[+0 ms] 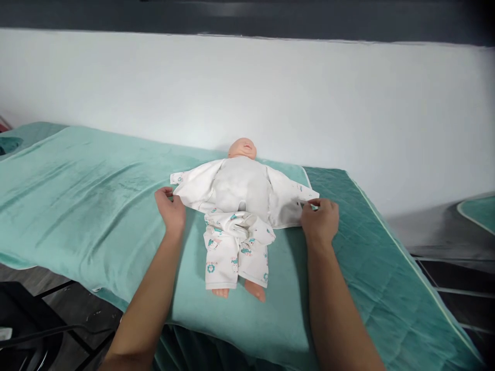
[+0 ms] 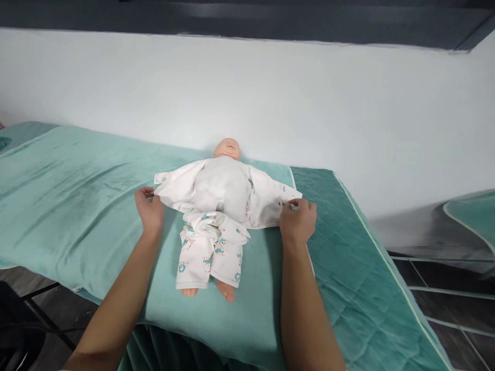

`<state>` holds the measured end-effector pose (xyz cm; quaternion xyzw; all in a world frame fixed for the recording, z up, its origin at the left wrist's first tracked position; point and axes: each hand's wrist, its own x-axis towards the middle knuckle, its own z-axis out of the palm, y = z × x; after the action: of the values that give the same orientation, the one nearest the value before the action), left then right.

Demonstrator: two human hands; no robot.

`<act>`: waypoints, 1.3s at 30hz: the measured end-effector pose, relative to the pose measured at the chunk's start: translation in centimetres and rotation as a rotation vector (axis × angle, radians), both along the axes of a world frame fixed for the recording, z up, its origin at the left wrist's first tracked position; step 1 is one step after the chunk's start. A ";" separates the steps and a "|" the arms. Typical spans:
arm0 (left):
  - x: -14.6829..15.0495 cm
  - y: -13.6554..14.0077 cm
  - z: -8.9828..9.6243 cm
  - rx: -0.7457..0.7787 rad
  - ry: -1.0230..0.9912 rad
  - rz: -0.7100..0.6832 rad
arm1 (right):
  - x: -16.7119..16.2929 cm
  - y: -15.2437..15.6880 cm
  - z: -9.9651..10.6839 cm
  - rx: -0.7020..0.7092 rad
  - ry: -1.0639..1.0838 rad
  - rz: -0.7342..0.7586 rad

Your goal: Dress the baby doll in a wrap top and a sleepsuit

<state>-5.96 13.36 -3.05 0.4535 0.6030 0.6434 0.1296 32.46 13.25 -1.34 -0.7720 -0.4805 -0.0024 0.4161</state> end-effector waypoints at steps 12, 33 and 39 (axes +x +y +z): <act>3.4 -0.8 2.0 -0.221 0.715 -0.591 | -6.2 -1.3 0.9 -0.129 -0.111 0.562; 3.8 -1.7 3.6 -0.277 0.044 -0.845 | -7.8 -3.0 3.2 0.131 0.138 0.879; 3.2 -1.6 4.6 -0.263 0.219 -1.085 | -7.6 -3.2 4.3 0.038 0.014 1.178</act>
<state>-2.77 11.73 1.52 0.7425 0.3686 0.3531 0.4337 24.91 10.04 2.97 -0.3672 -0.8255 0.2255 0.3644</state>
